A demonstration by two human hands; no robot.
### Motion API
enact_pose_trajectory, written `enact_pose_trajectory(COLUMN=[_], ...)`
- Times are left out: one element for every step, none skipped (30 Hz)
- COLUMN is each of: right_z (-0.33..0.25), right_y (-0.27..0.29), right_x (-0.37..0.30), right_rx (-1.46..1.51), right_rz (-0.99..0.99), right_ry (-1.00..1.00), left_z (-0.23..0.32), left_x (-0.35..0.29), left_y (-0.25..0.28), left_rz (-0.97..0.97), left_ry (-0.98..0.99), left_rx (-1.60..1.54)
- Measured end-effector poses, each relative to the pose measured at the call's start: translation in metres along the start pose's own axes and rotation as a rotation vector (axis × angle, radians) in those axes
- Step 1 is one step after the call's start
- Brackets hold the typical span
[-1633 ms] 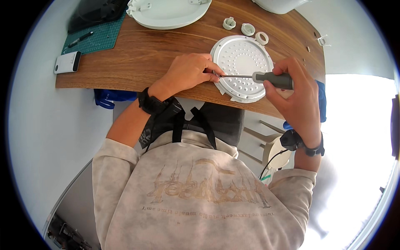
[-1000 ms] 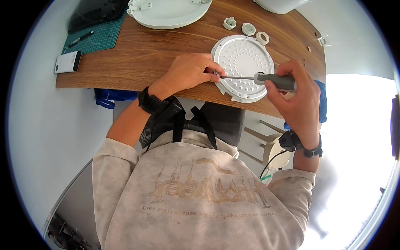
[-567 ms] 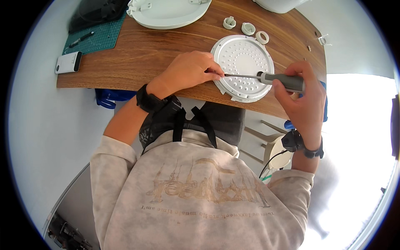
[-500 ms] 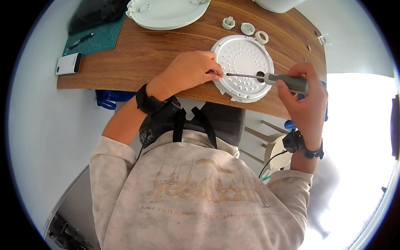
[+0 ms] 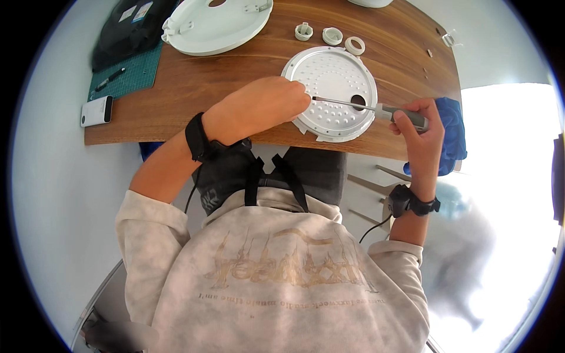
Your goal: The person assembles a white rice cooker by hand, using a screwdriver to secure screws on the lid and body. They attach the inner lid, seal ring, and outer lid, then place the lid onto the cooker body and tighten the screws.
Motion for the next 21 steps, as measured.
enact_pose_trajectory(right_z=[0.008,0.016,0.024,0.03,0.034,0.039,0.041,0.043,0.045,0.048,0.05,0.052,0.053,0.054,0.054,0.054,0.053,0.053,0.053,0.053,0.053], right_y=[-0.001,-0.002,-0.004,-0.006,-0.009,-0.013,-0.017,-0.023,-0.028,-0.033,-0.038,-0.042,-0.045,-0.048,-0.05,-0.053,-0.055,-0.057,-0.059,-0.061,-0.063], right_x=[0.001,0.003,0.004,0.005,0.005,0.006,0.006,0.006,0.006,0.006,0.007,0.007,0.008,0.01,0.011,0.012,0.012,0.013,0.013,0.013,0.014], right_rx=[0.043,0.086,0.129,0.16,0.192,0.223,0.263,0.304,0.346,0.383,0.42,0.457,0.478,0.499,0.518,0.533,0.547,0.561,0.566,0.571,0.575], right_rz=[-0.006,-0.012,-0.018,-0.019,-0.019,-0.017,-0.011,-0.005,-0.003,-0.023,-0.043,-0.064,-0.073,-0.082,-0.093,-0.101,-0.109,-0.116,-0.12,-0.124,-0.13], right_ry=[-0.024,-0.047,-0.071,-0.085,-0.098,-0.111,-0.132,-0.152,-0.171,-0.186,-0.2,-0.214,-0.214,-0.213,-0.213,-0.216,-0.218,-0.22,-0.222,-0.225,-0.229], left_z=[-0.001,-0.002,0.0,0.001,0.003,0.004,0.006,0.007,0.009,0.011,0.012,0.013,0.014,0.015,0.015,0.016,0.016,0.016,0.016,0.016,0.015], left_x=[0.001,0.001,0.002,0.003,0.004,0.006,0.009,0.011,0.011,0.012,0.013,0.013,0.013,0.014,0.015,0.016,0.017,0.018,0.018,0.018,0.019], left_y=[-0.001,-0.002,-0.001,0.001,0.002,0.001,0.002,0.001,0.002,0.003,0.004,0.005,0.007,0.009,0.011,0.012,0.013,0.013,0.012,0.011,0.01], left_rz=[-0.013,-0.026,-0.016,-0.006,0.005,-0.045,-0.095,-0.144,-0.131,-0.117,-0.103,-0.1,-0.096,-0.092,-0.102,-0.111,-0.12,-0.127,-0.135,-0.142,-0.142], left_ry=[0.03,0.061,0.063,0.065,0.066,0.104,0.141,0.178,0.181,0.185,0.188,0.162,0.136,0.109,0.095,0.081,0.067,0.063,0.059,0.055,0.053], left_rx=[-0.026,-0.052,-0.048,-0.043,-0.039,-0.015,0.01,0.035,0.021,0.008,-0.006,0.0,0.005,0.011,0.009,0.007,0.005,0.008,0.011,0.014,0.01])
Point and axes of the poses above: each hand's wrist, its own x-axis towards the middle knuckle, its own y-axis out of the back of the hand, z = x × y, the point moved 5 cm from there along x, towards the middle knuckle, and after that the axes turned 13 degrees about -y, right-handed, at the moved point
